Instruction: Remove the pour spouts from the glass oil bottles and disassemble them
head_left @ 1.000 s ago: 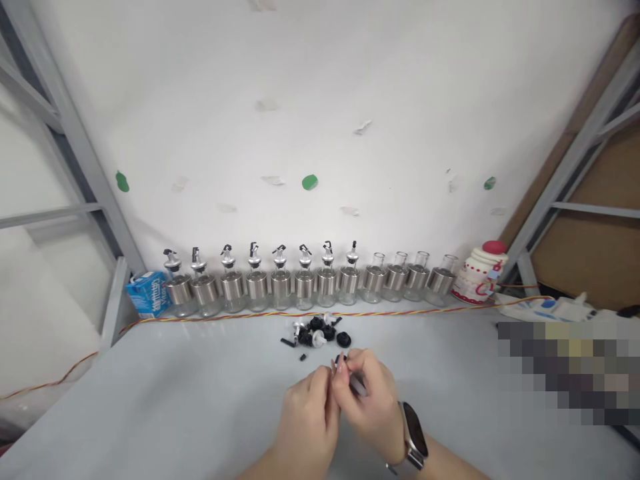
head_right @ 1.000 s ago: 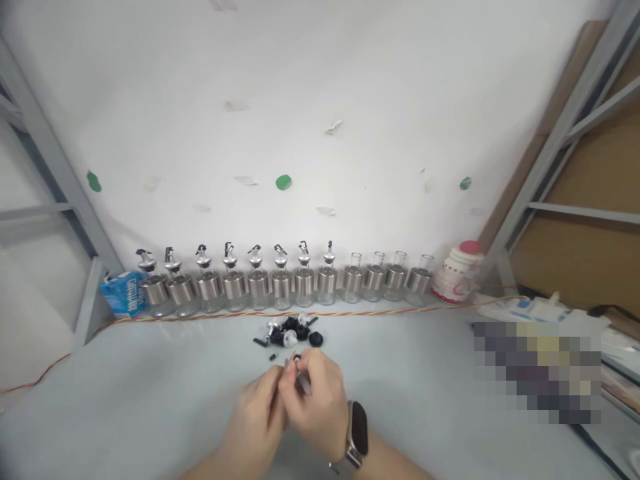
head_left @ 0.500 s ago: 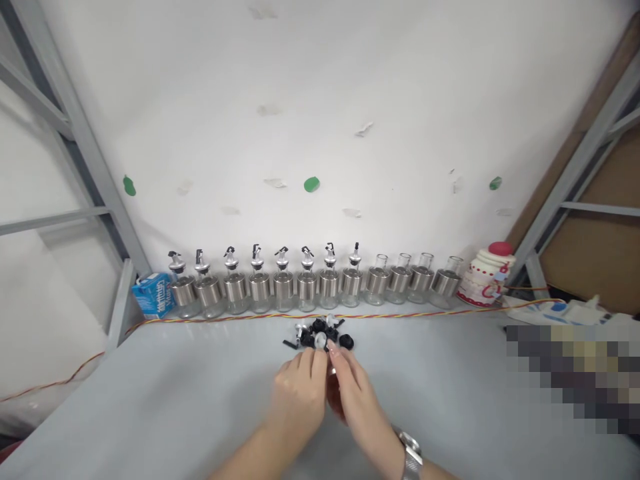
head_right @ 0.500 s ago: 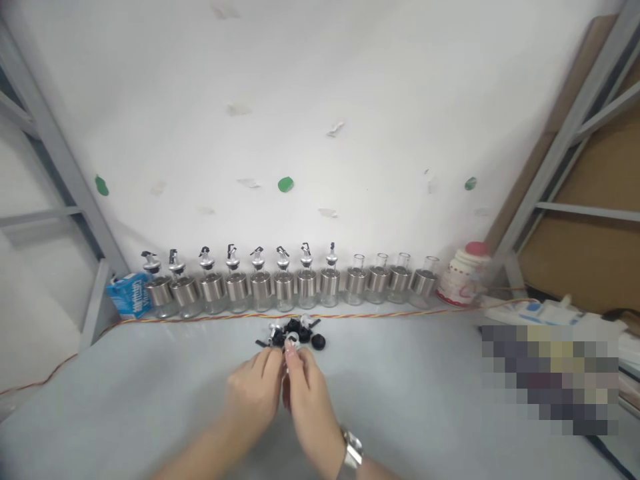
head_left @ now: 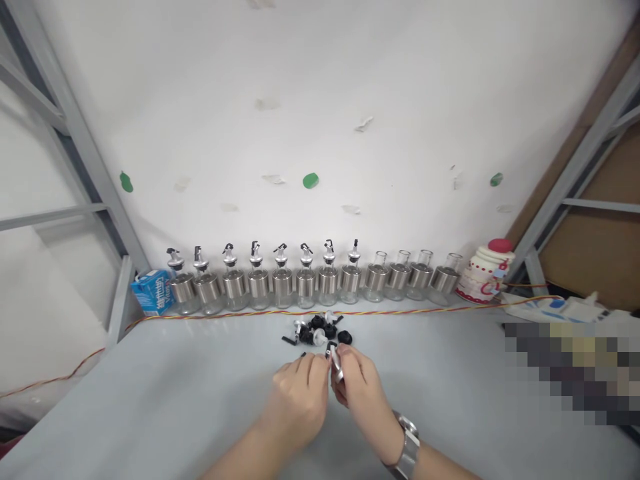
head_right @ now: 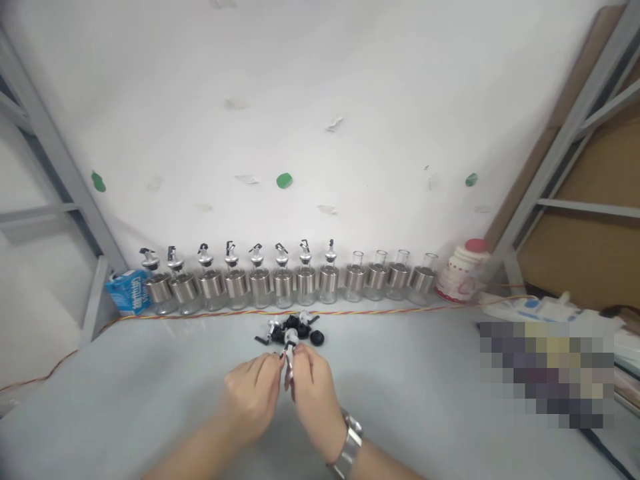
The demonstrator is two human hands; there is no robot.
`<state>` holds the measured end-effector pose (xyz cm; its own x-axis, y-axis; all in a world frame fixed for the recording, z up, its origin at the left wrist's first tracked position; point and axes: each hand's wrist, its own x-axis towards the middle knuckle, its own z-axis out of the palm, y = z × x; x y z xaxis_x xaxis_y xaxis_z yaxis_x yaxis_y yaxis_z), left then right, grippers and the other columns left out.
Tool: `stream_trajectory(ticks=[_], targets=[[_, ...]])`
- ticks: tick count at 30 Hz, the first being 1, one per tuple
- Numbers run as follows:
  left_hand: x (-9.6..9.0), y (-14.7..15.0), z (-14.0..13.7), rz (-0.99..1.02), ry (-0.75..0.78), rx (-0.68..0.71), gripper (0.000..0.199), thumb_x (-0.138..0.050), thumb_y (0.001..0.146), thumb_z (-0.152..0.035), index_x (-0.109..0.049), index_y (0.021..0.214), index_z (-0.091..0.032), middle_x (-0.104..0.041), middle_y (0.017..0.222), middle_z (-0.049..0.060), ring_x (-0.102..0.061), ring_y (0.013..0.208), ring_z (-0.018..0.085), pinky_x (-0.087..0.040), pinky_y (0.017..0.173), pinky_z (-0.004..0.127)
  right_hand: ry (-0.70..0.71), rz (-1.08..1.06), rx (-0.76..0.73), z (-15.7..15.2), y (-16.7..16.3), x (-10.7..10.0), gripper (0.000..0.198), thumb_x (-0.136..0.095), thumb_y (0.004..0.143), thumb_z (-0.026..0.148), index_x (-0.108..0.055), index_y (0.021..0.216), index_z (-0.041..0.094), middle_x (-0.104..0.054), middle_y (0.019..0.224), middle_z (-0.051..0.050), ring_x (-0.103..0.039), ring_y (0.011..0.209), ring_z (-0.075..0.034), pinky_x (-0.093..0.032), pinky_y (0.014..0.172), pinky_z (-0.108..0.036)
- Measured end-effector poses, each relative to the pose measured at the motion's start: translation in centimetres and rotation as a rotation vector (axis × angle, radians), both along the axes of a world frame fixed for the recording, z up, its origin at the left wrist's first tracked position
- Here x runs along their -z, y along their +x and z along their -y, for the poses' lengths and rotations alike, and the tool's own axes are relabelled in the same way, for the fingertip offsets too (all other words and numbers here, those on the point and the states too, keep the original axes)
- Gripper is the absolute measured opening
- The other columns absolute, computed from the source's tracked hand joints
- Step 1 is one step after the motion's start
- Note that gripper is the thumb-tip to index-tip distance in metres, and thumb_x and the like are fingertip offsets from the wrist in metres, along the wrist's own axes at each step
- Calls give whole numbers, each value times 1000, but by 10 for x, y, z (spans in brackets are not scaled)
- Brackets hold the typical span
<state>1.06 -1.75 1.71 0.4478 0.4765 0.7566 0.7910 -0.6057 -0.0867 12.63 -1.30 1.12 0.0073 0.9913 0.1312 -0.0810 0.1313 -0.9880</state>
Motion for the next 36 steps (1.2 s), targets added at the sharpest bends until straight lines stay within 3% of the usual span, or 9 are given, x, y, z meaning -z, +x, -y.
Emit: stream_trajectory(ticks=[12, 14, 19, 21, 24, 28, 33, 36], targets=[[-3, 2, 0, 65, 24, 101, 11, -40, 81, -10, -45, 75, -17, -47, 55, 0, -44, 49, 14, -29, 48, 25, 149, 111, -94, 0, 18, -14, 33, -30, 86, 37, -36, 59, 19, -36, 50, 5, -34, 46, -8, -29, 43, -19], [-6, -2, 0, 78, -119, 164, 15, -36, 83, -13, -43, 71, -18, -48, 56, -1, -44, 49, 13, -29, 48, 24, 152, 94, -104, 0, 20, -14, 33, -30, 86, 39, -35, 59, 19, -34, 51, 5, -34, 46, -8, -28, 43, -19], [-22, -13, 0, 246, -813, 269, 17, -46, 81, -36, -41, 78, -20, -52, 63, -4, -45, 53, 9, -34, 49, 18, 63, 114, -212, 0, 25, -17, 39, -35, 81, 50, -36, 58, 19, -33, 50, 5, -31, 45, -8, -28, 41, -19], [-27, -15, 0, 334, -927, 267, 28, -53, 75, -41, -41, 90, -21, -54, 69, -4, -47, 56, 9, -36, 51, 18, -16, 112, -261, 1, 25, -19, 40, -37, 78, 53, -39, 58, 18, -32, 50, 5, -31, 44, -8, -27, 40, -20], [-31, -17, -2, 310, -904, 277, 36, -55, 74, -41, -41, 102, -24, -56, 78, -3, -49, 62, 11, -37, 57, 20, -106, 81, -314, 2, 22, -20, 40, -40, 75, 55, -44, 60, 18, -32, 49, 6, -30, 43, -7, -26, 39, -19], [-34, -21, -3, 165, -793, 239, 18, -49, 78, -38, -50, 81, -21, -53, 74, -2, -47, 64, 12, -35, 59, 21, -190, 43, -322, -1, 22, -25, 36, -45, 73, 49, -43, 58, 17, -33, 47, 6, -30, 41, -6, -22, 36, -19], [-38, -23, -4, 154, -871, 323, 15, -40, 84, -27, -53, 79, -20, -54, 73, -1, -48, 66, 11, -35, 60, 20, -265, -36, -435, -6, 26, -36, 32, -50, 72, 42, -39, 55, 18, -25, 41, 9, -18, 35, -3, -11, 35, -20], [-38, -21, -4, 160, -879, 339, 18, -38, 85, -25, -54, 81, -20, -53, 73, -1, -48, 68, 11, -35, 62, 20, -247, -46, -384, -4, 23, -34, 32, -53, 71, 40, -37, 53, 18, -25, 40, 10, -17, 35, -3, -11, 35, -19]])
